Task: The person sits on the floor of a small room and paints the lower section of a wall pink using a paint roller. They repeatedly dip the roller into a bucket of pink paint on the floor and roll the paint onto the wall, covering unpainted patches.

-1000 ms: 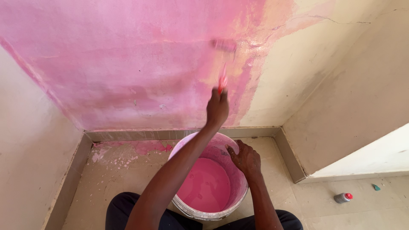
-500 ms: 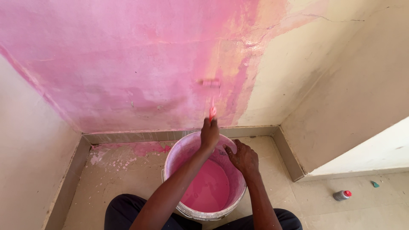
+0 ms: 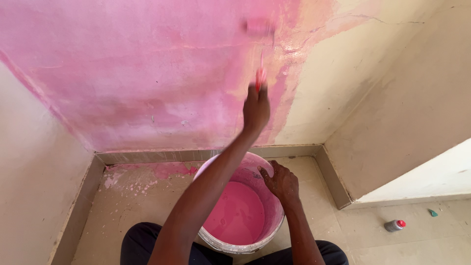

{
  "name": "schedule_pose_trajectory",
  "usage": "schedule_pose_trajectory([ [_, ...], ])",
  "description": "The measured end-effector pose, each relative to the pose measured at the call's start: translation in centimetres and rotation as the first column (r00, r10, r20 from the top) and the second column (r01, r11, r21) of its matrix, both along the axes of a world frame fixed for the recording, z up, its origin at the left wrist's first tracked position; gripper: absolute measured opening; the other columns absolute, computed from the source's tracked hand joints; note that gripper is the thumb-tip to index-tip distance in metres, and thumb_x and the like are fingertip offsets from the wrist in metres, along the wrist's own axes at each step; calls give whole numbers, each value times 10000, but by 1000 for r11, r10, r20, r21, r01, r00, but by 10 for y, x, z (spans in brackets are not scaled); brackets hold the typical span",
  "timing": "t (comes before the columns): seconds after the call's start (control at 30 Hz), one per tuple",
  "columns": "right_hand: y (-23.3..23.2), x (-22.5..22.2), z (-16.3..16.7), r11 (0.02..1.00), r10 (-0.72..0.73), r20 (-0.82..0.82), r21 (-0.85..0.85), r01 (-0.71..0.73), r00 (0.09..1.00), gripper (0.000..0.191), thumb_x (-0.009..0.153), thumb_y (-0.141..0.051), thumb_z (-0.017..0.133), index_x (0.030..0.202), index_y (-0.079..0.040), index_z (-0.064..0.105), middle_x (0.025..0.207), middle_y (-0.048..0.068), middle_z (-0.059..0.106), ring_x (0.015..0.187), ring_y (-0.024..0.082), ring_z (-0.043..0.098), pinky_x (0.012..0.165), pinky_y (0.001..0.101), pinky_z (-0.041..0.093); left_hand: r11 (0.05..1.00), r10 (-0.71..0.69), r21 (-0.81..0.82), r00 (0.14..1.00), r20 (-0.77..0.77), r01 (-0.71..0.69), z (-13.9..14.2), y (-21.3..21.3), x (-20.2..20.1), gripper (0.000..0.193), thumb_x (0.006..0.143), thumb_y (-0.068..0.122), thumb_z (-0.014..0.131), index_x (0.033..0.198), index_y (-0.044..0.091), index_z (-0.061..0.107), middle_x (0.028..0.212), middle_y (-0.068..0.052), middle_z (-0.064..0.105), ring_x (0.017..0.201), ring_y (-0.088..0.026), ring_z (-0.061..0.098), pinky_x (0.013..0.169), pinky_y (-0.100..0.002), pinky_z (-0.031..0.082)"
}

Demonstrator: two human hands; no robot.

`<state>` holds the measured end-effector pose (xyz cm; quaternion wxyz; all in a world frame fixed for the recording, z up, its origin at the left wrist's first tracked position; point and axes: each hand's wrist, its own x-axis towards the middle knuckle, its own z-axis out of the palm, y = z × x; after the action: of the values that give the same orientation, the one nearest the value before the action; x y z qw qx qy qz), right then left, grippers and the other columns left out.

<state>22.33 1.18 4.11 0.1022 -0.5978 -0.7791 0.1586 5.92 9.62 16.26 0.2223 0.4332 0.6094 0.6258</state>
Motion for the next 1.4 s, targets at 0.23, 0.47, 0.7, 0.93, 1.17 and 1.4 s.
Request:
schedule_pose_trajectory([
  [0.23, -4, -1, 5, 999, 7, -27, 43, -6, 1000, 723, 910, -667, 558, 1348, -98, 641, 1131, 207, 740, 1051, 379, 725, 894, 476, 580, 998, 42, 54, 999, -31, -40, 13, 7, -5, 412, 1081, 475, 367, 1071, 75, 461, 700, -151, 652, 625, -328, 684, 568, -481, 495],
  [0.47, 0, 1, -2, 994, 26, -29, 106, -22, 999, 727, 898, -666, 577, 1346, -98, 649, 1177, 200, 732, 1080, 370, 716, 920, 462, 570, 964, -8, -262, 995, 97, 33, -139, -35, 5, 404, 1080, 435, 345, 1227, 83, 478, 747, -96, 611, 594, -271, 612, 536, -480, 473],
  [0.7, 2, 0, -2, 999, 6, 7, 36, -6, 1000, 726, 903, -663, 563, 1372, -113, 631, 1185, 208, 724, 1086, 376, 709, 923, 465, 569, 971, -13, -240, 999, 41, 23, -138, -26, 5, 403, 1092, 433, 344, 1214, 67, 461, 695, -78, 623, 554, -256, 636, 495, -444, 470],
  [0.93, 1, 2, -5, 996, 26, -34, 92, -22, 999, 741, 909, -673, 564, 1345, -79, 645, 1182, 207, 728, 1077, 370, 722, 911, 458, 580, 998, 9, 59, 997, -73, -5, 11, 13, 0, 383, 1063, 449, 356, 1147, 90, 461, 688, -117, 658, 555, -285, 683, 492, -452, 515],
  [1.17, -2, 1, 0, 996, 17, -50, 85, -13, 999, 716, 903, -660, 566, 1328, -91, 658, 1146, 199, 741, 1057, 380, 721, 904, 468, 577, 995, 7, 100, 990, -139, 7, 47, 35, -6, 437, 1085, 498, 342, 1077, 80, 469, 685, -113, 669, 569, -277, 679, 525, -441, 509],
  [1.4, -1, -1, 1, 997, 14, -34, 81, -12, 999, 719, 898, -668, 575, 1330, -99, 658, 1141, 202, 741, 1055, 368, 727, 904, 464, 578, 991, -73, -121, 993, -90, 62, -96, -6, -6, 394, 1081, 453, 337, 1140, 76, 437, 644, -61, 592, 465, -201, 585, 386, -376, 437],
])
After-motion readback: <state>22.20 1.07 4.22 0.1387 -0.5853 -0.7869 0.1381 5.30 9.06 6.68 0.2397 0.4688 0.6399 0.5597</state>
